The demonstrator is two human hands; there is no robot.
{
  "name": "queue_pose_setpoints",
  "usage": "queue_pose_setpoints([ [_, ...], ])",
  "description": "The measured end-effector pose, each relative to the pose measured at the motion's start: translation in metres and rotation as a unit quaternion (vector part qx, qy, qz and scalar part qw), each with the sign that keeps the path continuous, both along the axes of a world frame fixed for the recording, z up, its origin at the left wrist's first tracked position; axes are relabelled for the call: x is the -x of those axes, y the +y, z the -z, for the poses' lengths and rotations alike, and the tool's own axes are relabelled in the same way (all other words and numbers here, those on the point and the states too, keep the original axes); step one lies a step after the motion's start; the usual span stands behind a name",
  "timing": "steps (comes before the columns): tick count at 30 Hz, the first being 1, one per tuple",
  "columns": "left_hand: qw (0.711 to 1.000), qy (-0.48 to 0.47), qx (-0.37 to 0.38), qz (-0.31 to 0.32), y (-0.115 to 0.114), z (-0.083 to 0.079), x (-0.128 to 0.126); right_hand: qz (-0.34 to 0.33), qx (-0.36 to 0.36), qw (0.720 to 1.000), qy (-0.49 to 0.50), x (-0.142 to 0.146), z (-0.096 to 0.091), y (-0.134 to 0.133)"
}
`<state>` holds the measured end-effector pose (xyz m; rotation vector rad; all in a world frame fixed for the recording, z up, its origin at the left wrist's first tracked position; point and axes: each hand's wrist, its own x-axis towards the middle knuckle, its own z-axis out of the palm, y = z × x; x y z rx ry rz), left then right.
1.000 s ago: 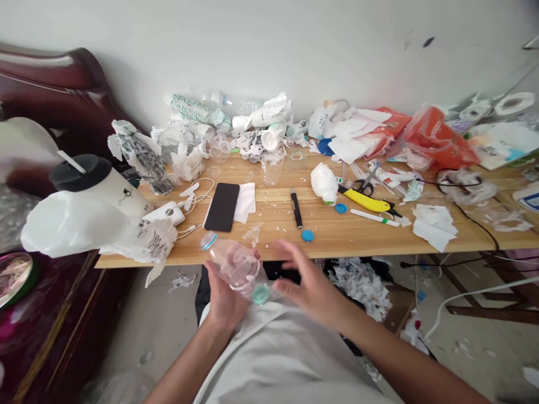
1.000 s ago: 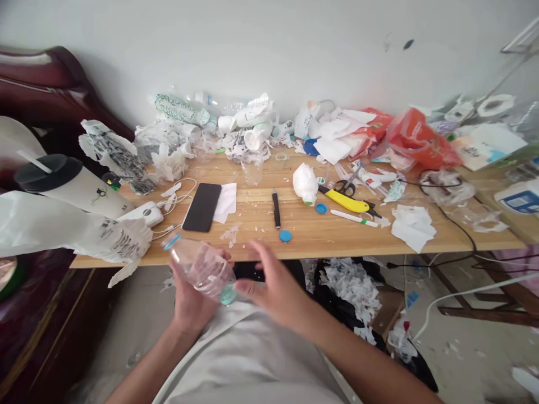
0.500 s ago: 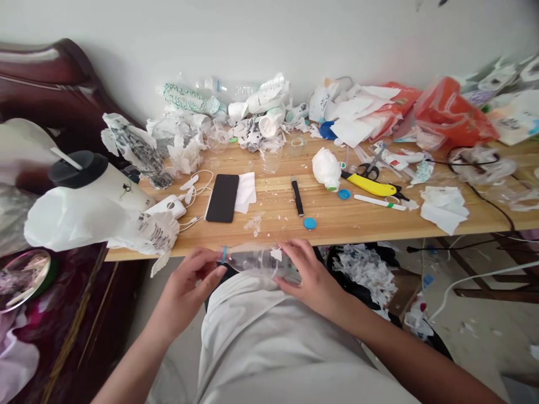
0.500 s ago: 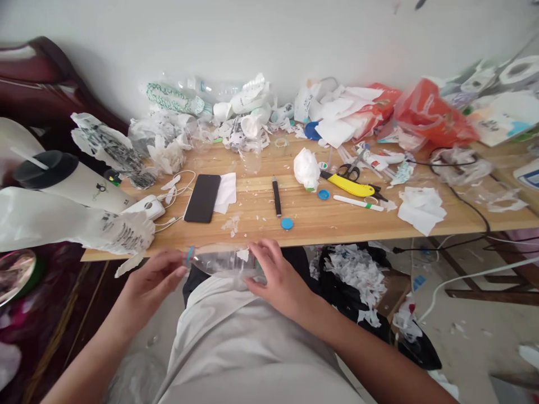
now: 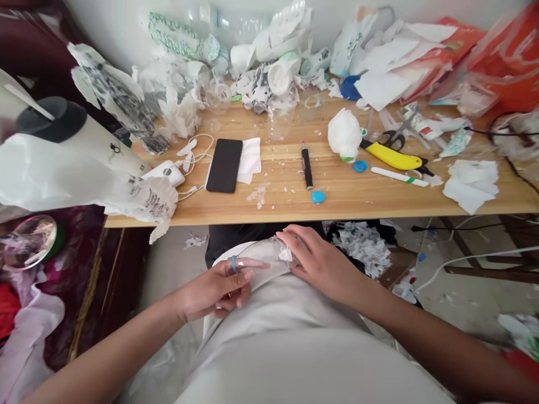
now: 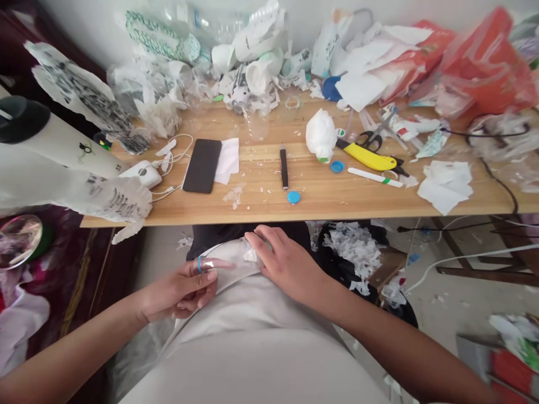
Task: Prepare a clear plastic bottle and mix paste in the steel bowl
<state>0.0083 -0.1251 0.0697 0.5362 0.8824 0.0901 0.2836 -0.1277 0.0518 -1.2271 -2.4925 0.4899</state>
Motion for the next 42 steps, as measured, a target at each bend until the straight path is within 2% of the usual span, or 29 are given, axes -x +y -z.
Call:
queue_pose_setpoints([
  [6, 0.995, 0.019, -0.083, 0.061, -0.011, 0.002, -0.010, -0.016, 0.026, 0.999, -0.019, -0.001, 0.004, -0.004],
  [13, 0.973, 0.060, -0.174, 0.137, -0.014, -0.008, -0.016, -0.016, 0.066, 0.998, 0.012, -0.007, 0.008, -0.005],
  [19, 0.959, 0.074, -0.226, 0.153, -0.015, -0.011, -0.019, -0.019, 0.097, 0.995, 0.030, -0.009, 0.014, -0.004],
  [24, 0.930, 0.109, -0.288, 0.200, -0.014, -0.016, -0.021, -0.016, 0.094, 0.995, 0.039, -0.011, 0.020, -0.010],
  [29, 0.914, 0.085, -0.342, 0.199, -0.013, -0.017, -0.024, -0.011, 0.099, 0.994, 0.031, -0.011, 0.023, -0.014],
  [32, 0.931, 0.078, -0.303, 0.191, -0.008, -0.015, -0.019, 0.005, 0.110, 0.993, 0.031, -0.010, 0.019, -0.007],
  [36, 0.974, -0.058, -0.119, 0.183, 0.004, -0.013, -0.005, -0.001, 0.196, 0.979, 0.051, -0.012, 0.001, 0.013],
  [38, 0.977, -0.133, -0.043, 0.163, 0.005, -0.012, 0.001, -0.028, 0.252, 0.965, 0.069, -0.015, -0.011, 0.022],
  [42, 0.974, -0.192, 0.023, 0.118, -0.004, -0.006, 0.005, -0.064, 0.311, 0.945, 0.073, -0.020, -0.032, 0.024],
])
